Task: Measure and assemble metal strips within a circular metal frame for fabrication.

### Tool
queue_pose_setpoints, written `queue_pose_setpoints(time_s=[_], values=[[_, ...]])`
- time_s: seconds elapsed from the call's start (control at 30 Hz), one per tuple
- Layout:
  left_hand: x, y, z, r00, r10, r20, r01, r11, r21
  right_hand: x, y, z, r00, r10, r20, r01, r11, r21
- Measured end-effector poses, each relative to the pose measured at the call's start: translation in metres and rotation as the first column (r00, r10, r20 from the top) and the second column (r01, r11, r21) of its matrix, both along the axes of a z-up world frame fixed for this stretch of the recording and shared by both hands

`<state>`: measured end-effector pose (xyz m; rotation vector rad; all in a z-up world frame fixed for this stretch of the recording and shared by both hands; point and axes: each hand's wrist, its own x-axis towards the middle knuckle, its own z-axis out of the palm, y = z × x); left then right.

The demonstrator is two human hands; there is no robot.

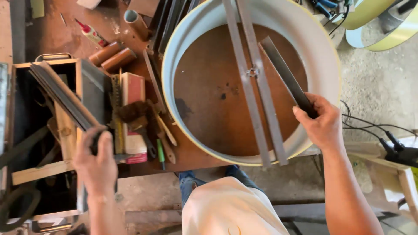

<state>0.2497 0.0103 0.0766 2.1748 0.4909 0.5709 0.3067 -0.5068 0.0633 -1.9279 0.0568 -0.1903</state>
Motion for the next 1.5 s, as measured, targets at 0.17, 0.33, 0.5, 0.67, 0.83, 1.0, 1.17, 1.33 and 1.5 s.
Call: queue_pose_setpoints(time_s=[0.17,0.33,0.5,0.67,0.83,1.0,1.17,1.33,1.5], values=[[-0.026,-0.121,-0.005,0.971,-0.134,-0.198,0.074,0.956,-0.285,0.008,-0.066,-0.006,0.992,-0.078,-0.101,0.052,0.970,-0.239],[-0.032,-0.175,-0.013,0.946,-0.302,-0.123,0.272,0.939,-0.212,0.032,-0.096,-0.002,0.996,0.006,-0.091,-0.035,0.949,-0.313],[-0.016,-0.193,-0.025,0.918,-0.393,-0.057,0.378,0.908,-0.180,0.050,-0.116,-0.007,0.962,-0.049,-0.270,-0.085,0.882,-0.463],[-0.043,-0.218,-0.029,0.933,-0.342,-0.115,0.312,0.925,-0.218,0.079,-0.155,-0.039,0.897,0.194,-0.398,-0.354,0.853,-0.383],[-0.065,-0.261,-0.030,0.969,-0.221,-0.107,0.199,0.962,-0.186,0.111,-0.143,-0.026,0.902,0.214,-0.376,-0.399,0.747,-0.531],[-0.099,-0.302,-0.042,0.992,-0.011,-0.122,-0.014,0.980,-0.197,0.165,-0.151,-0.037,0.880,0.438,-0.183,-0.446,0.627,-0.639],[-0.135,-0.326,-0.037,0.961,0.171,-0.216,-0.198,0.974,-0.109,0.194,-0.148,-0.036,0.787,0.579,-0.210,-0.543,0.491,-0.681],[-0.156,-0.325,-0.043,0.935,0.260,-0.242,-0.293,0.949,-0.112,0.205,-0.149,-0.043,0.760,0.607,-0.232,-0.590,0.495,-0.638],[-0.145,-0.324,-0.041,0.931,0.285,-0.228,-0.321,0.936,-0.145,0.209,-0.139,-0.053,0.738,0.656,-0.157,-0.593,0.520,-0.615]])
